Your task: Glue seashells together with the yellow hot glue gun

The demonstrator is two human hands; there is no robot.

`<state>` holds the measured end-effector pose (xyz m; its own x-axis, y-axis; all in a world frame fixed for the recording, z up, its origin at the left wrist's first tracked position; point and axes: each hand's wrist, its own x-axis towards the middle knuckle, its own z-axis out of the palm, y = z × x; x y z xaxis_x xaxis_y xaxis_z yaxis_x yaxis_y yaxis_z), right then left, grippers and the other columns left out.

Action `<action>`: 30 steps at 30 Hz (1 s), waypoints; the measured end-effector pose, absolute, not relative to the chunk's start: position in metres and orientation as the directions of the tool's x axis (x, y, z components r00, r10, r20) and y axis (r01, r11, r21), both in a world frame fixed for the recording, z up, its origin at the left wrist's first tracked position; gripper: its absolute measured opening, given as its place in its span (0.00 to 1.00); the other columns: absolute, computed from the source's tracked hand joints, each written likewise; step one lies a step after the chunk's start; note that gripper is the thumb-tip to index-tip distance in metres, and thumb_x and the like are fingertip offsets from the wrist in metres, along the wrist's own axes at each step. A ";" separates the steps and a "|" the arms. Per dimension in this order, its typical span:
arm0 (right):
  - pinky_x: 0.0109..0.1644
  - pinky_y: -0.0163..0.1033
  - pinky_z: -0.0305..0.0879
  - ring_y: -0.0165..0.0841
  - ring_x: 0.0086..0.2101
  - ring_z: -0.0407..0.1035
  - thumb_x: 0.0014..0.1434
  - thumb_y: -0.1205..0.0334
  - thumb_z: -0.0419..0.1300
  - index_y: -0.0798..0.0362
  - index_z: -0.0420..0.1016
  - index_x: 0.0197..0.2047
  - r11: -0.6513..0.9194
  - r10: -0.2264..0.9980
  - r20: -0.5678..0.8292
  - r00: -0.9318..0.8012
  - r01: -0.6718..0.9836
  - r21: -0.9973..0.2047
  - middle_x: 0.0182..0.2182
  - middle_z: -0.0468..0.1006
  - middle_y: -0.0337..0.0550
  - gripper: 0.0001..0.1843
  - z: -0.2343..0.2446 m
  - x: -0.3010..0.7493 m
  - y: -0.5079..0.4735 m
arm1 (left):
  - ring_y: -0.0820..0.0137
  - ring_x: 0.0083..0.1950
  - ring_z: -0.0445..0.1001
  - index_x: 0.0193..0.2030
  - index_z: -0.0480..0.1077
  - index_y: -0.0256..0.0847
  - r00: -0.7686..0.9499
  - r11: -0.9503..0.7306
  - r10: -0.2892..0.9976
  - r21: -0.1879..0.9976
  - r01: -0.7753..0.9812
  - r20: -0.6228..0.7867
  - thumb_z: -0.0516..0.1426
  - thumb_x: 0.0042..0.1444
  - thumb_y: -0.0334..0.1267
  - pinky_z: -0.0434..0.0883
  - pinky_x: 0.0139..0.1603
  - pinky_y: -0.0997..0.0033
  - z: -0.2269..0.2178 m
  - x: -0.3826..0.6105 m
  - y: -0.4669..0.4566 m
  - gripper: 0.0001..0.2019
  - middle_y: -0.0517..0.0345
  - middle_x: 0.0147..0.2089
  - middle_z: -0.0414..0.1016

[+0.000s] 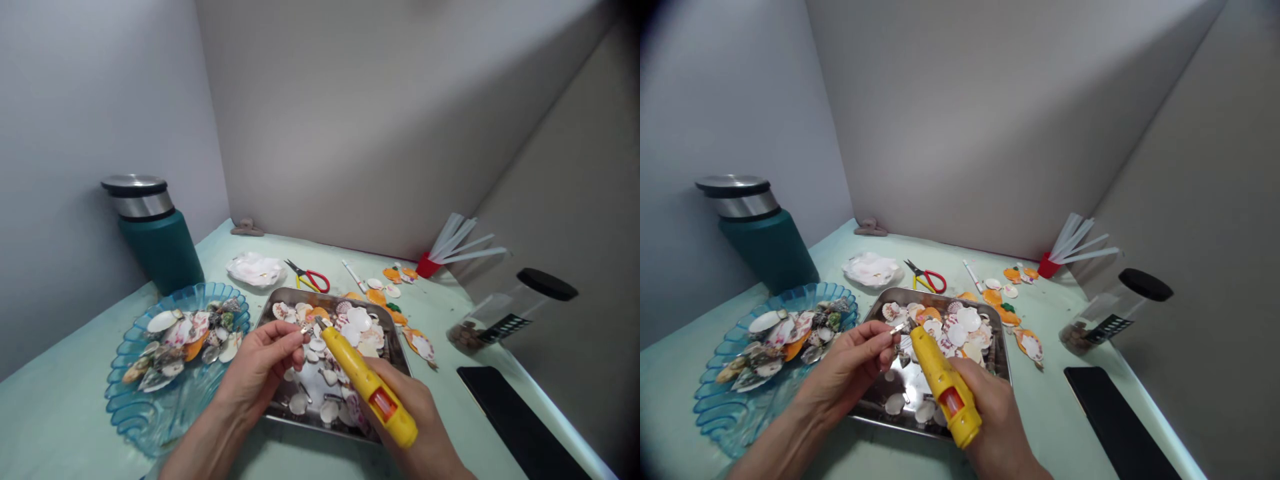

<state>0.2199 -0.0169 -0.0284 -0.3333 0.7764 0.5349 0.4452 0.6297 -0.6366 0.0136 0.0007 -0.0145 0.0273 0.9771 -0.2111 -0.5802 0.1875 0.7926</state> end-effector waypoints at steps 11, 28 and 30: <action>0.30 0.32 0.69 0.33 0.28 0.74 0.58 0.66 0.57 0.52 0.71 0.42 0.605 0.795 0.522 -0.309 0.454 -0.654 0.32 0.79 0.41 0.08 -0.030 0.223 -0.018 | 0.81 0.20 0.67 0.26 0.73 0.33 -0.002 0.193 0.970 0.775 -0.602 -0.243 0.70 0.37 0.32 0.65 0.21 0.85 -0.010 0.015 0.001 0.11 0.60 0.21 0.74; 0.36 0.38 0.67 0.37 0.36 0.74 0.54 0.71 0.52 0.48 0.69 0.46 0.447 0.894 0.267 -0.359 0.752 -0.484 0.39 0.79 0.41 0.17 -0.017 0.247 -0.012 | 0.81 0.21 0.68 0.28 0.74 0.32 -0.045 0.145 0.973 0.747 -0.648 -0.227 0.70 0.35 0.31 0.67 0.21 0.83 -0.020 0.008 0.006 0.13 0.58 0.24 0.75; 0.40 0.44 0.67 0.42 0.40 0.73 0.50 0.72 0.54 0.48 0.67 0.51 0.390 0.920 0.179 -0.348 0.849 -0.357 0.44 0.78 0.44 0.24 -0.014 0.256 -0.010 | 0.81 0.21 0.67 0.28 0.74 0.33 -0.056 0.129 0.974 0.734 -0.667 -0.222 0.70 0.34 0.30 0.66 0.21 0.83 -0.019 0.006 0.006 0.13 0.58 0.24 0.75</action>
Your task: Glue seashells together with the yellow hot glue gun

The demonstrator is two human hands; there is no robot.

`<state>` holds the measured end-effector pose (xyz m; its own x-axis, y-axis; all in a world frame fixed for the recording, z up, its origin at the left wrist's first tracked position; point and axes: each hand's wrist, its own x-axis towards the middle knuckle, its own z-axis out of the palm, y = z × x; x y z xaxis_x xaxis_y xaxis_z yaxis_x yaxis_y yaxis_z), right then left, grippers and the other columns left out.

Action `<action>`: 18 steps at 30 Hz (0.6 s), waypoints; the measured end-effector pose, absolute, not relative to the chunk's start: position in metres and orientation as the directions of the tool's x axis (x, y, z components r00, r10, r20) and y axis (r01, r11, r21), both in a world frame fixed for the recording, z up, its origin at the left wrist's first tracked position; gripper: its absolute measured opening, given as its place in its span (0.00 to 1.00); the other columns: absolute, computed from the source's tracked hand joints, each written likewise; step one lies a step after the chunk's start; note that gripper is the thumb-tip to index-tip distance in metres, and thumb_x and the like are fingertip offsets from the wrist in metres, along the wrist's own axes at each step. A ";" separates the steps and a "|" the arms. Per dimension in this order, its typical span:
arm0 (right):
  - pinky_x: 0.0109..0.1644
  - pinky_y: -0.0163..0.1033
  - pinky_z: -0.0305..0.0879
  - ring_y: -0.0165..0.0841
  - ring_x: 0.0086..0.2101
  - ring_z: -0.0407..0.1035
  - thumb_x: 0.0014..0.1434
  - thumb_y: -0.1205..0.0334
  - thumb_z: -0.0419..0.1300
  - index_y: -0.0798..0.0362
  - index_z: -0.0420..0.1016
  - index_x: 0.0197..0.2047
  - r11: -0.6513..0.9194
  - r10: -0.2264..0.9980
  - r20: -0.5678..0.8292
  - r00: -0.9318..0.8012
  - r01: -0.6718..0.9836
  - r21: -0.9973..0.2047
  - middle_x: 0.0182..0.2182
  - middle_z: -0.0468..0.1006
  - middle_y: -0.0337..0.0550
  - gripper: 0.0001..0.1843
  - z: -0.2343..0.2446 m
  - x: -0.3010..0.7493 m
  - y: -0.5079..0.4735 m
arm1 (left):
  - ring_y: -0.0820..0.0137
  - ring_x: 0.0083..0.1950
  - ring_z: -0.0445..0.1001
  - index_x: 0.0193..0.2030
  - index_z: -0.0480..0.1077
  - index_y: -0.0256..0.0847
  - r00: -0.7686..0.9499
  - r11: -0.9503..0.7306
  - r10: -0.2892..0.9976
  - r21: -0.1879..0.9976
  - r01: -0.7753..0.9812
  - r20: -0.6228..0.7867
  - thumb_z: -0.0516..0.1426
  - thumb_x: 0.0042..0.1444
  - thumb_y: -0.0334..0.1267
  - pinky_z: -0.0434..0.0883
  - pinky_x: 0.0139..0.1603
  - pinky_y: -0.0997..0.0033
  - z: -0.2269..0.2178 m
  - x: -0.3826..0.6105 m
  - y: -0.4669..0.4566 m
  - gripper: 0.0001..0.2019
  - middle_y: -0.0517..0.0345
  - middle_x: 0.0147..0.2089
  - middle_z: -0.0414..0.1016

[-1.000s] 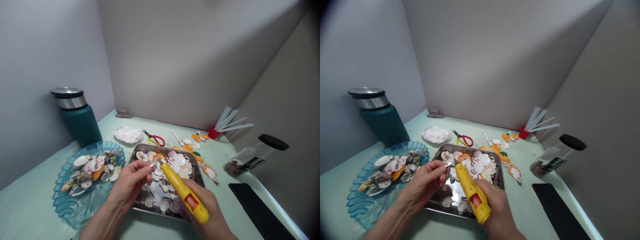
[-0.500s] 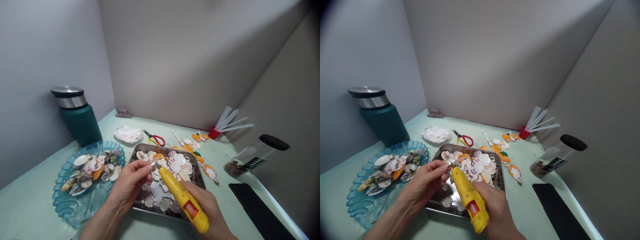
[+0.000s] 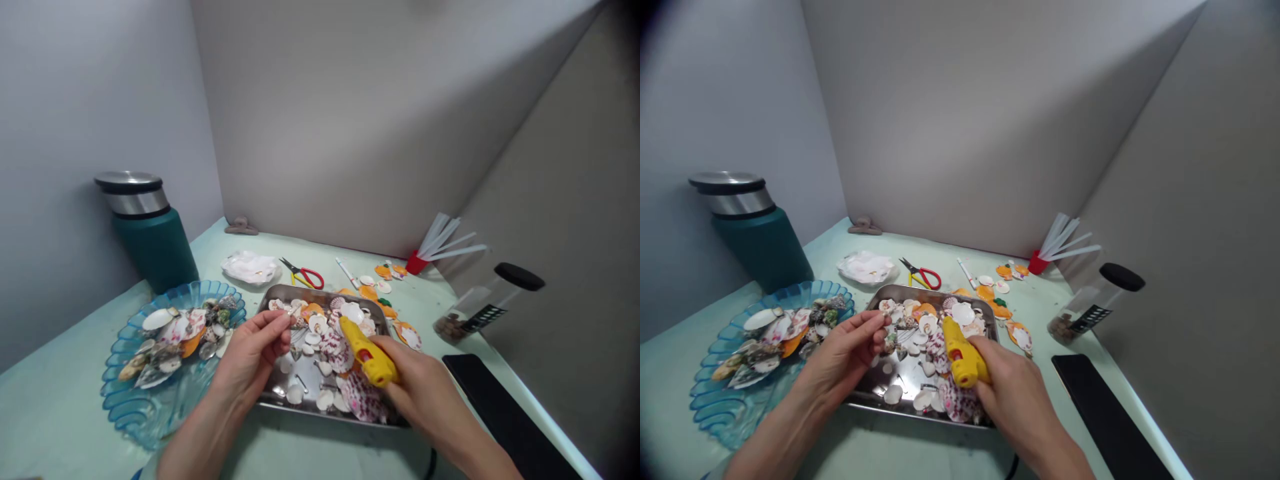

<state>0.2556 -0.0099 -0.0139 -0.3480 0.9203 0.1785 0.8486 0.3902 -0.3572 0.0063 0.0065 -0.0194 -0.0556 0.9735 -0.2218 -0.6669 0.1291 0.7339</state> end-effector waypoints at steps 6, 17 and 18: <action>0.41 0.49 0.67 0.45 0.40 0.71 0.58 0.64 0.55 0.51 0.66 0.55 0.417 0.909 0.035 -0.416 0.905 -0.087 0.42 0.76 0.50 0.20 -0.002 0.262 -0.010 | 0.80 0.21 0.67 0.29 0.74 0.32 -0.068 0.106 0.976 0.725 -0.681 -0.207 0.70 0.34 0.29 0.67 0.20 0.83 -0.018 0.004 0.008 0.13 0.61 0.23 0.72; 0.42 0.47 0.63 0.43 0.40 0.69 0.58 0.60 0.60 0.49 0.76 0.44 0.453 0.888 0.066 -0.454 0.891 0.031 0.38 0.76 0.47 0.10 0.035 0.236 -0.010 | 0.82 0.21 0.68 0.29 0.75 0.31 -0.142 -0.016 0.980 0.648 -0.762 -0.142 0.67 0.39 0.26 0.68 0.20 0.86 -0.012 -0.005 0.008 0.09 0.57 0.28 0.77; 0.41 0.45 0.63 0.41 0.39 0.70 0.59 0.62 0.58 0.50 0.76 0.40 0.459 0.885 0.072 -0.459 0.888 0.016 0.37 0.76 0.46 0.07 0.038 0.222 -0.012 | 0.82 0.21 0.68 0.29 0.75 0.31 -0.140 -0.021 0.981 0.641 -0.767 -0.135 0.67 0.39 0.26 0.68 0.20 0.86 -0.012 -0.006 0.008 0.09 0.56 0.28 0.77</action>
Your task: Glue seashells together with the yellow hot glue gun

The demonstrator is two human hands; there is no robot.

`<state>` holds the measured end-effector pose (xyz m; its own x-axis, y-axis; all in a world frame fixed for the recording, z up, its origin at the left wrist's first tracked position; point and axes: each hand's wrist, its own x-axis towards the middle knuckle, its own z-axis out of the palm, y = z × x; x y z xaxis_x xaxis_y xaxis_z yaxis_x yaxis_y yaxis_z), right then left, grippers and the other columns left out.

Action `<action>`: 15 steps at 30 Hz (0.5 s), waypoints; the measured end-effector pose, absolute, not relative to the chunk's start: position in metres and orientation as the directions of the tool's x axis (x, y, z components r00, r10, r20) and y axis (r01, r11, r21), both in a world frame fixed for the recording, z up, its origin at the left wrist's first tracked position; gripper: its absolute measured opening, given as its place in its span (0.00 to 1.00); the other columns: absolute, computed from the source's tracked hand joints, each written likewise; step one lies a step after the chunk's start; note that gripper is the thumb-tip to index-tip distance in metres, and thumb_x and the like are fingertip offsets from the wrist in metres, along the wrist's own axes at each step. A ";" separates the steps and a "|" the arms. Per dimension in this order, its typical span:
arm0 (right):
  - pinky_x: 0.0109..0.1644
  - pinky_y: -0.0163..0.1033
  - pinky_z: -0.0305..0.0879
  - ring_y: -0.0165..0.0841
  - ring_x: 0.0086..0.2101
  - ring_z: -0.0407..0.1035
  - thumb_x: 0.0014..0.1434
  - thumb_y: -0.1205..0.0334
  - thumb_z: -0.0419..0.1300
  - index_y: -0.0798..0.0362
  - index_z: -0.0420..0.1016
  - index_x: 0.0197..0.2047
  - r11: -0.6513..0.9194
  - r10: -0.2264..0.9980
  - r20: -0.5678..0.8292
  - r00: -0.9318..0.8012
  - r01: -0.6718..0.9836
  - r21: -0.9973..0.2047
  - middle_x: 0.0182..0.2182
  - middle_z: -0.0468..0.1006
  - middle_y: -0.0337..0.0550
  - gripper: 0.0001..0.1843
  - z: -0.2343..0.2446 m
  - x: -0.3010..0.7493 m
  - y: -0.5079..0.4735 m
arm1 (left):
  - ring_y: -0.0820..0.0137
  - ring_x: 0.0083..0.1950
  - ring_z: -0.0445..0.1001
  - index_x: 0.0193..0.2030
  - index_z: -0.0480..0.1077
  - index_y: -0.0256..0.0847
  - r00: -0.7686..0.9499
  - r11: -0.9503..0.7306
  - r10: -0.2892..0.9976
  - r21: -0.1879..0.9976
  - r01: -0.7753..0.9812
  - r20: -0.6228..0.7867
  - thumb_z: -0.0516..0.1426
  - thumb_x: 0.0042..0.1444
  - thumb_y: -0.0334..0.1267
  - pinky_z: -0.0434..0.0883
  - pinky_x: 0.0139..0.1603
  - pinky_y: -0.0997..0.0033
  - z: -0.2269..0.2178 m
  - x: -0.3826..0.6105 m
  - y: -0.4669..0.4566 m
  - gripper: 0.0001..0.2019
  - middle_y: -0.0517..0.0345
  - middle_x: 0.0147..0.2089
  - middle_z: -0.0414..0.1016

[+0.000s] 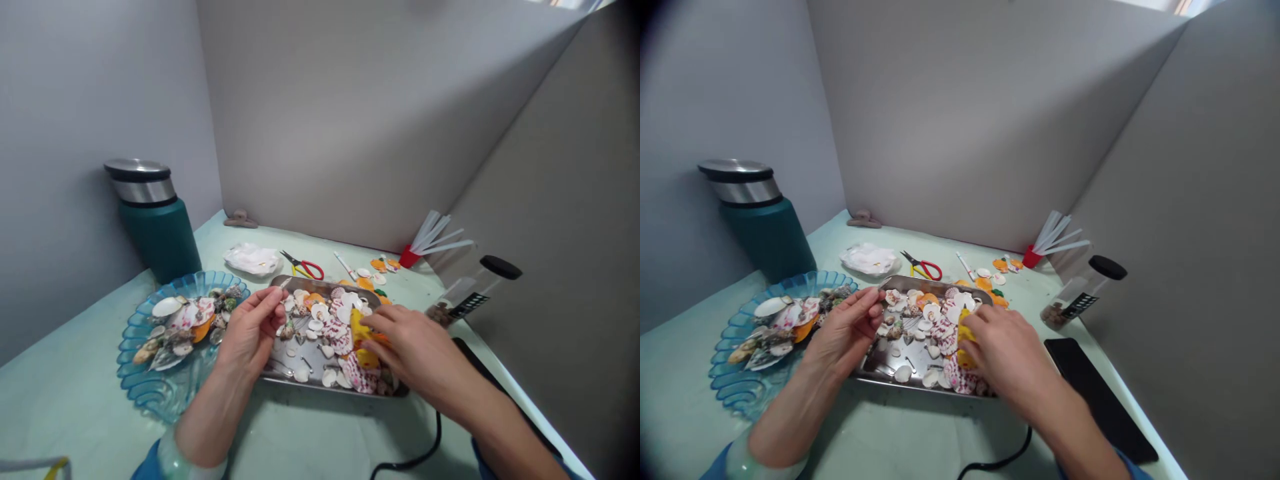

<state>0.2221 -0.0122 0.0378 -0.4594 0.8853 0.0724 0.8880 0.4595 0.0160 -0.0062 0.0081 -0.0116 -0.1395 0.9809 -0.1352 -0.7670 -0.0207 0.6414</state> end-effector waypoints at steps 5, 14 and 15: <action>0.34 0.37 0.61 0.37 0.34 0.72 0.58 0.62 0.59 0.51 0.76 0.34 0.589 0.807 0.004 -0.591 0.804 -0.079 0.33 0.77 0.43 0.05 0.031 0.148 -0.011 | 0.82 0.20 0.69 0.29 0.75 0.31 -0.136 -0.042 0.985 0.613 -0.789 -0.107 0.67 0.40 0.26 0.69 0.20 0.85 -0.011 -0.009 0.009 0.08 0.57 0.27 0.77; 0.42 0.43 0.63 0.43 0.40 0.71 0.54 0.75 0.55 0.58 0.74 0.41 0.492 0.863 0.000 -0.506 0.839 -0.234 0.41 0.76 0.56 0.12 -0.011 0.105 0.019 | 0.82 0.21 0.68 0.29 0.75 0.32 -0.138 -0.049 0.985 0.607 -0.793 -0.100 0.68 0.38 0.27 0.68 0.21 0.86 -0.012 -0.008 0.010 0.09 0.57 0.27 0.77; 0.43 0.44 0.63 0.43 0.41 0.71 0.54 0.75 0.55 0.58 0.74 0.40 0.482 0.865 0.005 -0.502 0.828 -0.285 0.41 0.75 0.56 0.12 -0.010 0.107 0.018 | 0.82 0.21 0.68 0.29 0.74 0.32 -0.138 -0.051 0.986 0.611 -0.790 -0.097 0.68 0.38 0.28 0.68 0.21 0.86 -0.012 -0.009 0.010 0.09 0.57 0.27 0.77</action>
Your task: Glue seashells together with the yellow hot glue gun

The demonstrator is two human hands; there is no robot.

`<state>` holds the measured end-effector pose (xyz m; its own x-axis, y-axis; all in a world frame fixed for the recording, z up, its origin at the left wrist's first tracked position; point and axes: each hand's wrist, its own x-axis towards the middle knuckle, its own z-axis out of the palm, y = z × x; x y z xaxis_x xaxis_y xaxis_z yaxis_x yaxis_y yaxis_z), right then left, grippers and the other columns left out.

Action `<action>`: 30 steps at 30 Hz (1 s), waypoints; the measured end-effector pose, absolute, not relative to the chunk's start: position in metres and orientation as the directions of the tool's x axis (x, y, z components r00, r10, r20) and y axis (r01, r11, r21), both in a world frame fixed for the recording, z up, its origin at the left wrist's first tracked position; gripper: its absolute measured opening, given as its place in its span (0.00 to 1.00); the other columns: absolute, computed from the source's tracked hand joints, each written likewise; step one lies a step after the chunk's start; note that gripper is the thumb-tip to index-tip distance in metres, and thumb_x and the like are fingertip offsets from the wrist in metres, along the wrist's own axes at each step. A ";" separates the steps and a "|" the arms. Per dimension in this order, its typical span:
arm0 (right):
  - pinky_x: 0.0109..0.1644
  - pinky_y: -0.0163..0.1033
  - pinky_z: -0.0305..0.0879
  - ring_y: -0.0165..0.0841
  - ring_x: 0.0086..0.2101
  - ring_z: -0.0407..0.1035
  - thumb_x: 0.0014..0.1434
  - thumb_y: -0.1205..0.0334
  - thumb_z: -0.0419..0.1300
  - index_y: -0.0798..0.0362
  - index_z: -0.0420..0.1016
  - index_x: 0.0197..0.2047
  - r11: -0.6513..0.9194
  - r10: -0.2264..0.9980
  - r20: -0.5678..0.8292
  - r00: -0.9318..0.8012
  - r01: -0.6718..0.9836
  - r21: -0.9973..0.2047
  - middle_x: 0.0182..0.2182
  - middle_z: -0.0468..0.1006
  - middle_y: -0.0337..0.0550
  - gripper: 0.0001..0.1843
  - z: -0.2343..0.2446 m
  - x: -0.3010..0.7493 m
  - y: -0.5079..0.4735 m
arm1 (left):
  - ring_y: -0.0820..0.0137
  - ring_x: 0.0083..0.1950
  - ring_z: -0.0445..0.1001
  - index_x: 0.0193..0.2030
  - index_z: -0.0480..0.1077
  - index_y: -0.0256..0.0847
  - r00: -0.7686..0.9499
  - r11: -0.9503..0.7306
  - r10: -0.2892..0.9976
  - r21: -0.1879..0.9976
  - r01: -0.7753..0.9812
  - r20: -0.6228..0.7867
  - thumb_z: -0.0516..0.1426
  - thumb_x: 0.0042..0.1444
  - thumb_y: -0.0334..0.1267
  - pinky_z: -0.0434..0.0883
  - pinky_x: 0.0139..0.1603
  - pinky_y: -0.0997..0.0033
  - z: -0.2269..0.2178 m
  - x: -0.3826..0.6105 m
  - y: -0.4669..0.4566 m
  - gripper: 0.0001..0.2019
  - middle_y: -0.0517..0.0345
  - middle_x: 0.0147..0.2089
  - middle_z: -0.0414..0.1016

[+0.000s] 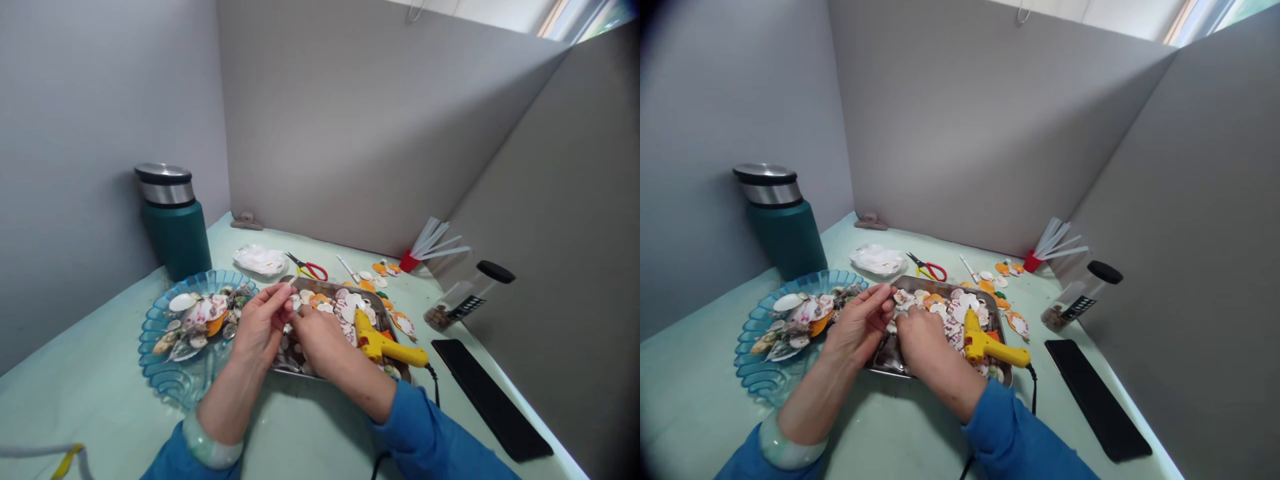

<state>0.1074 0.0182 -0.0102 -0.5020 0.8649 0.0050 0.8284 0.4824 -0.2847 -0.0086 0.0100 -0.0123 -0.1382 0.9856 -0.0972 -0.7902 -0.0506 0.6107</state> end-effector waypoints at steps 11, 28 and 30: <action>0.29 0.33 0.70 0.27 0.25 0.72 0.64 0.62 0.49 0.53 0.63 0.49 0.185 0.808 -0.048 -0.587 0.330 -0.926 0.28 0.74 0.37 0.11 0.014 0.163 0.000 | 0.82 0.21 0.68 0.30 0.74 0.32 -0.080 0.014 0.992 0.704 -0.710 -0.101 0.69 0.37 0.31 0.66 0.22 0.84 -0.011 -0.002 0.004 0.12 0.58 0.27 0.76; 0.27 0.31 0.68 0.27 0.24 0.69 0.61 0.59 0.56 0.51 0.72 0.44 0.224 0.942 0.187 -0.280 0.110 -0.968 0.24 0.74 0.36 0.10 0.022 0.189 0.001 | 0.80 0.17 0.63 0.27 0.72 0.34 -0.011 0.134 0.988 0.910 -0.392 -0.151 0.67 0.42 0.38 0.61 0.21 0.82 -0.015 0.016 -0.003 0.10 0.62 0.15 0.69; 0.33 0.35 0.70 0.30 0.30 0.72 0.62 0.62 0.55 0.50 0.72 0.44 0.403 0.908 0.342 -0.244 0.280 -0.871 0.32 0.77 0.40 0.09 0.018 0.188 0.000 | 0.79 0.17 0.63 0.28 0.72 0.35 -0.002 0.147 0.987 0.914 -0.379 -0.159 0.67 0.43 0.39 0.61 0.21 0.82 -0.017 0.017 -0.003 0.10 0.62 0.15 0.69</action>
<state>0.1876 0.0003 0.0178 -0.2436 0.9076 0.3420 0.2802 0.4034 -0.8711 0.0168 -0.0035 -0.0166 -0.0024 0.9872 -0.1593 -0.3791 0.1465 0.9137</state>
